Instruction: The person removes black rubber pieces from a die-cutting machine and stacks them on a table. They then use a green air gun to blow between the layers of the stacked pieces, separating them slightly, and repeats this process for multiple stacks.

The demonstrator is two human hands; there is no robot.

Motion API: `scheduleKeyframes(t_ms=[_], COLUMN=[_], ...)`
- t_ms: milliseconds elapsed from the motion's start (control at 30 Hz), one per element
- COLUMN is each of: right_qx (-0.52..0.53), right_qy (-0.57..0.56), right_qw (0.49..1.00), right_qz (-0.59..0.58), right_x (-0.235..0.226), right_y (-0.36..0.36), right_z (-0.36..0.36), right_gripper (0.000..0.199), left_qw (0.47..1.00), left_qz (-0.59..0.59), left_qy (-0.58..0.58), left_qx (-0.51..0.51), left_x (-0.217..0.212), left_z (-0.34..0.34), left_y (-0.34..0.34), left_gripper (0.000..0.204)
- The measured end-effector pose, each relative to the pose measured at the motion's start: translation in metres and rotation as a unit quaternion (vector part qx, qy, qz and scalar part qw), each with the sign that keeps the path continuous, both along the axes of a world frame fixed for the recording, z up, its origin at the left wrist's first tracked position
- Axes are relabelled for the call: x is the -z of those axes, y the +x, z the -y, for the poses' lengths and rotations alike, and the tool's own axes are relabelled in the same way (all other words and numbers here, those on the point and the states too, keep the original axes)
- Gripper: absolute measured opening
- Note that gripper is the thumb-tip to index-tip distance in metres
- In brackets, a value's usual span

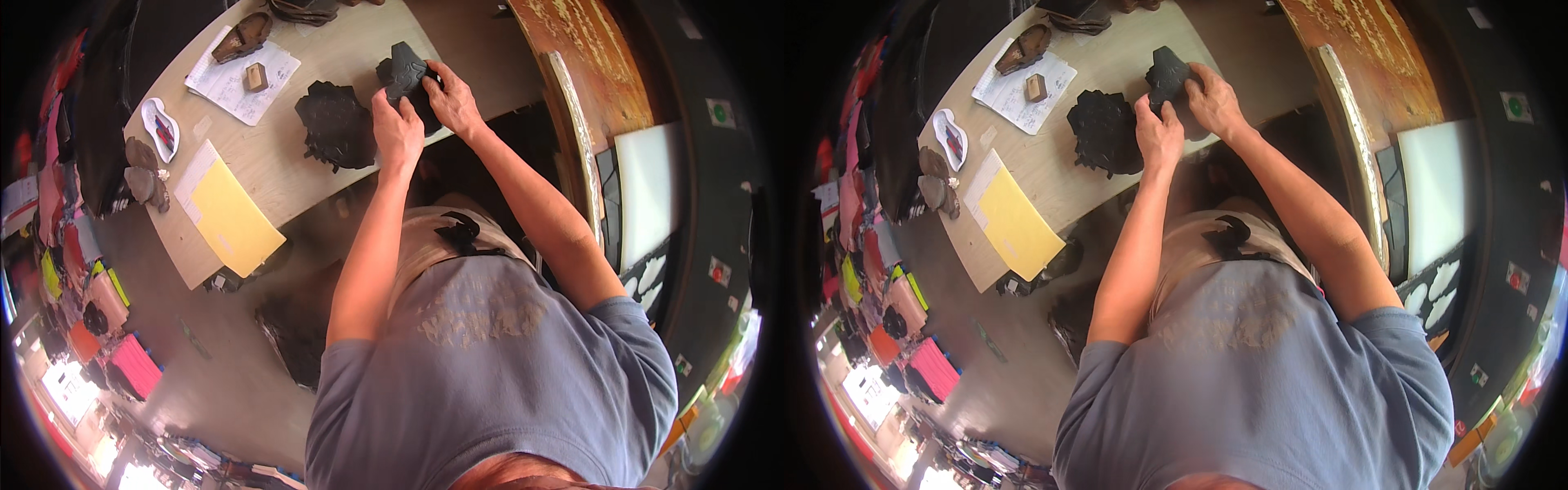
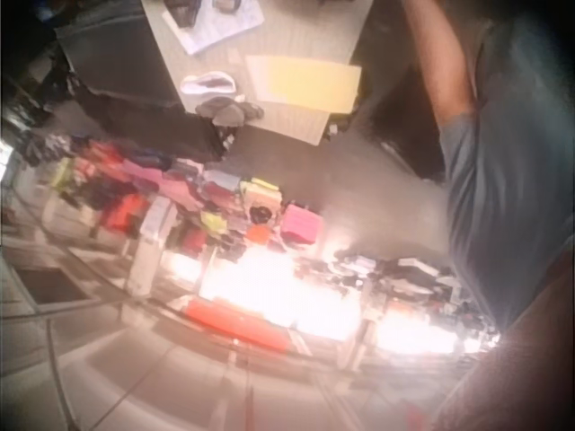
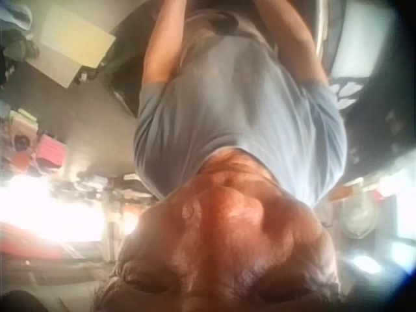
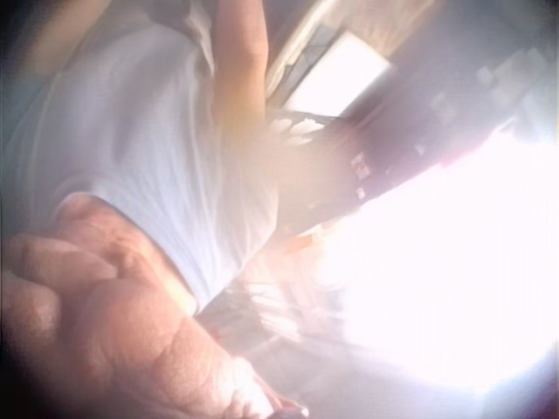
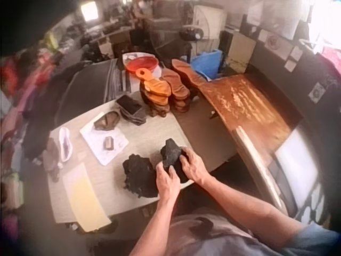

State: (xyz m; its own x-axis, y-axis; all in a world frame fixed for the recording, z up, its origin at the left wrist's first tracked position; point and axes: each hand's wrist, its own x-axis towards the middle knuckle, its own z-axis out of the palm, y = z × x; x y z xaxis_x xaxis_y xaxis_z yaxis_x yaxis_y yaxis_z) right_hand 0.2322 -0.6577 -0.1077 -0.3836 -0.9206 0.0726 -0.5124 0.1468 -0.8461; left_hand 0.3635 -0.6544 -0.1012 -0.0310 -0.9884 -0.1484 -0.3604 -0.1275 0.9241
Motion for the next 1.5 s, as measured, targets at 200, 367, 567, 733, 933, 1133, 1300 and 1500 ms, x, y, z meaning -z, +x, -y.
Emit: scheduleKeyframes(t_ms=[200, 367, 567, 733, 933, 1133, 1300, 1500], right_qx=[-0.034, -0.054, -0.105, -0.129, -0.139, -0.162, -0.172, -0.194], right_qy=[0.074, 0.050, 0.008, 0.059, 0.231, 0.181, 0.246, 0.253], right_qw=[0.994, 0.990, 0.992, 0.990, 0.954, 0.963, 0.945, 0.943], right_qz=[0.071, 0.118, 0.062, -0.001, 0.129, 0.122, 0.131, 0.092], right_x=[0.020, 0.018, 0.010, 0.011, 0.017, 0.009, 0.008, -0.008], right_y=[-0.013, -0.013, -0.012, -0.026, -0.038, -0.042, -0.048, -0.044], right_z=[0.008, 0.004, 0.015, 0.015, 0.031, 0.026, 0.039, 0.040], right_gripper=[0.061, 0.052, 0.046, 0.058, 0.093, 0.092, 0.100, 0.098], left_qw=[0.992, 0.998, 0.993, 0.990, 0.983, 0.977, 0.989, 0.988], left_qz=[0.121, 0.014, -0.035, 0.124, 0.107, -0.013, -0.026, -0.087], left_qy=[-0.027, 0.054, 0.097, 0.057, 0.143, 0.212, 0.143, 0.130], left_qx=[-0.013, -0.023, -0.050, -0.035, -0.035, 0.007, 0.001, -0.013], left_x=[0.012, 0.018, 0.016, 0.012, 0.006, -0.002, 0.015, 0.028], left_z=[0.007, 0.010, 0.010, 0.020, 0.047, 0.049, 0.040, 0.031], left_y=[-0.003, -0.005, -0.004, -0.002, -0.011, -0.006, -0.008, -0.001], left_gripper=[0.060, 0.053, 0.054, 0.059, 0.066, 0.067, 0.065, 0.059])
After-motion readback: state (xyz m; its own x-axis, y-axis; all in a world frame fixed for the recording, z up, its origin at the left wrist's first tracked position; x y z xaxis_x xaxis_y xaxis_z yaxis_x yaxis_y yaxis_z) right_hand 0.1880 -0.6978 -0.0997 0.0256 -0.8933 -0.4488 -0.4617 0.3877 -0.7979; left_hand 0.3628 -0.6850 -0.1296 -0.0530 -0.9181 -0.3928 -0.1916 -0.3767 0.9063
